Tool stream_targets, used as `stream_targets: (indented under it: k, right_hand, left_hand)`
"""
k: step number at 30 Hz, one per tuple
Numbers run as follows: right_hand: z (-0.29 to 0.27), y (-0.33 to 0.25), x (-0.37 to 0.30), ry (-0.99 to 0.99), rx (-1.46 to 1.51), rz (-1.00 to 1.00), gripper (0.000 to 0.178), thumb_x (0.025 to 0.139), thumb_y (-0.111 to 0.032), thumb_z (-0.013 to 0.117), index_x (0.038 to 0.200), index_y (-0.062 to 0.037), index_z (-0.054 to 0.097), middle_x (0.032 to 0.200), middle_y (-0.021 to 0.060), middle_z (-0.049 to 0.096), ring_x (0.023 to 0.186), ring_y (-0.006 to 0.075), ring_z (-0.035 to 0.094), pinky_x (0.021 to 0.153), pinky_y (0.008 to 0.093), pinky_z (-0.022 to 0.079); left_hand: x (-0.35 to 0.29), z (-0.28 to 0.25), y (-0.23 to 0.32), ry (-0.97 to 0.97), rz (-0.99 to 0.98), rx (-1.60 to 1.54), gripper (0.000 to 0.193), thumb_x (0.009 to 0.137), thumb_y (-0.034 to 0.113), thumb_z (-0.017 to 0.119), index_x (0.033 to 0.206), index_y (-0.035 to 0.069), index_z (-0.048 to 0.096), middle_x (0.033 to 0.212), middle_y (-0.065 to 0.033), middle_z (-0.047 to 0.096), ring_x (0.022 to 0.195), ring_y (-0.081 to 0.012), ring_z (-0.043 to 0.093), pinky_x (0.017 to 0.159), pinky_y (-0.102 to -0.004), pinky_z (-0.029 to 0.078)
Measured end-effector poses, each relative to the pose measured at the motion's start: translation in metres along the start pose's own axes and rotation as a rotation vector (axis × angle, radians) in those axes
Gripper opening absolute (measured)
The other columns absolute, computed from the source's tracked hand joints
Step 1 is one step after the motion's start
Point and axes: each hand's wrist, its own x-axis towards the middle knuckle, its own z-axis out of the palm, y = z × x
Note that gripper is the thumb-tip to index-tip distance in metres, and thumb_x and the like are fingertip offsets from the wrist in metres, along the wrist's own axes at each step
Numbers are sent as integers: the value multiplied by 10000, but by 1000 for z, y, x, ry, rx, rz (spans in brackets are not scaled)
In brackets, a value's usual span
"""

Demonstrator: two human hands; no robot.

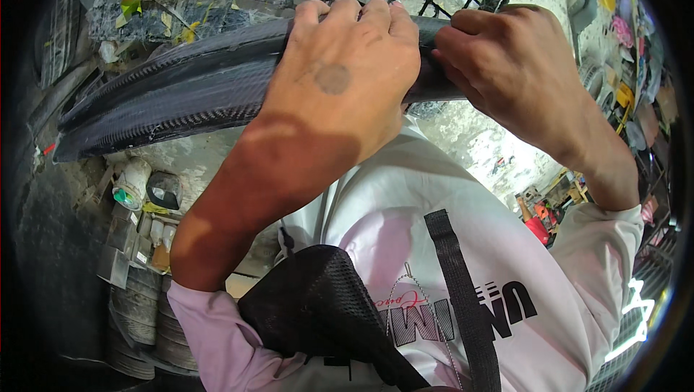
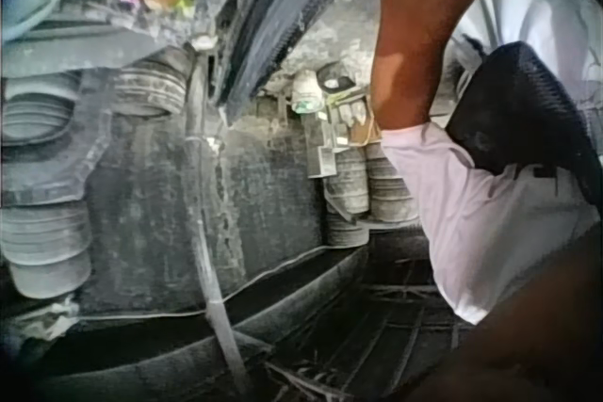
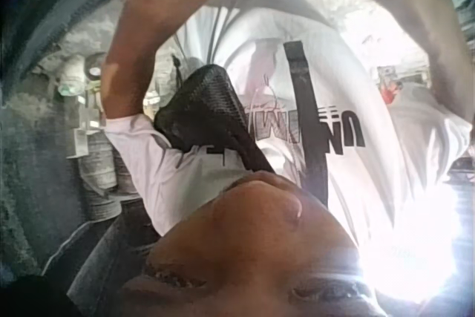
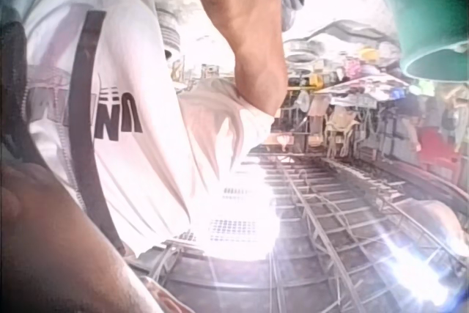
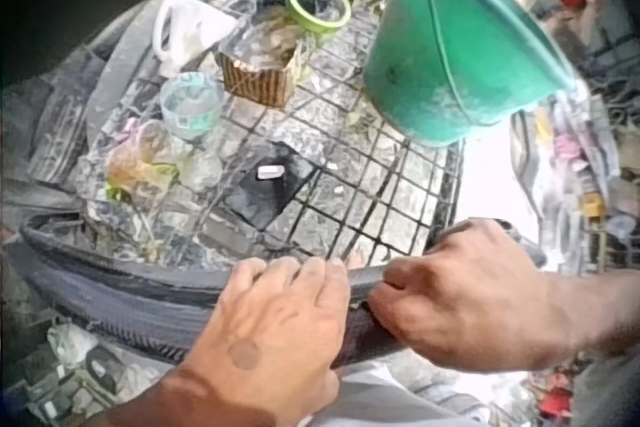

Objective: Fitting a rubber seal or adhesive trim onto a carbon fiber car part, likely a front lip or spoiler.

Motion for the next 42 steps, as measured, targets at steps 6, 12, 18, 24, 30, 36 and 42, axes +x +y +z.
stream_targets:
  k: [6, 12, 18, 24, 30, 36, 42]
  right_hand:
    - [-7, 5, 9, -76, 22, -29, 175, 806, -150, 754, 764, -70, 604, 746, 80, 615, 652, 342, 635, 594, 445, 513]
    - [-6, 15, 9, -88, 74, -43, 192, 793, -145, 764, 760, -54, 598, 749, 92, 622, 677, 353, 634, 588, 457, 484]
    - [13, 36, 3, -27, 339, -46, 209, 842, -135, 798, 778, -28, 630, 734, 104, 592, 627, 318, 611, 560, 436, 446]
    - [29, 33, -24, 86, 404, 46, 199, 857, -133, 799, 786, -38, 639, 697, 76, 547, 591, 262, 590, 527, 412, 437]
    - [25, 22, -13, 88, 302, 62, 201, 873, -172, 781, 787, -59, 638, 697, 77, 547, 592, 295, 598, 527, 430, 442]
    - [19, 15, -12, 83, 163, 48, 251, 867, -213, 767, 758, -74, 589, 719, 71, 567, 616, 322, 617, 536, 445, 463]
    - [16, 12, -10, 84, 112, 32, 256, 847, -205, 772, 744, -81, 573, 713, 58, 564, 611, 311, 619, 540, 435, 488]
  left_hand:
    - [1, -1, 1, -6, -10, 4, 715, 692, 182, 865, 1310, -46, 586, 1237, -153, 660, 1167, -324, 617, 1026, -445, 450]
    - [-2, 2, 1, 80, 78, 13, 545, 799, 135, 743, 1276, -95, 616, 1171, -174, 678, 1127, -304, 638, 1000, -462, 431]
    - [-6, 6, -2, 98, 86, -45, 624, 776, 167, 789, 1310, -87, 590, 1234, -174, 648, 1188, -308, 598, 1039, -469, 412]
    - [-5, 0, 1, 16, 43, 14, 689, 759, 177, 823, 1346, -78, 570, 1285, -175, 637, 1219, -318, 590, 1065, -458, 412]
    - [-3, 0, -3, 42, 57, 39, 710, 749, 197, 850, 1351, -50, 568, 1304, -167, 637, 1228, -312, 596, 1067, -451, 415]
    - [-3, 1, -2, 56, 62, 26, 716, 744, 198, 858, 1350, -50, 567, 1296, -170, 638, 1234, -311, 593, 1070, -452, 412]
    - [-3, 0, -4, 46, 65, 5, 707, 751, 199, 842, 1346, -66, 565, 1270, -167, 642, 1204, -304, 597, 1066, -454, 410]
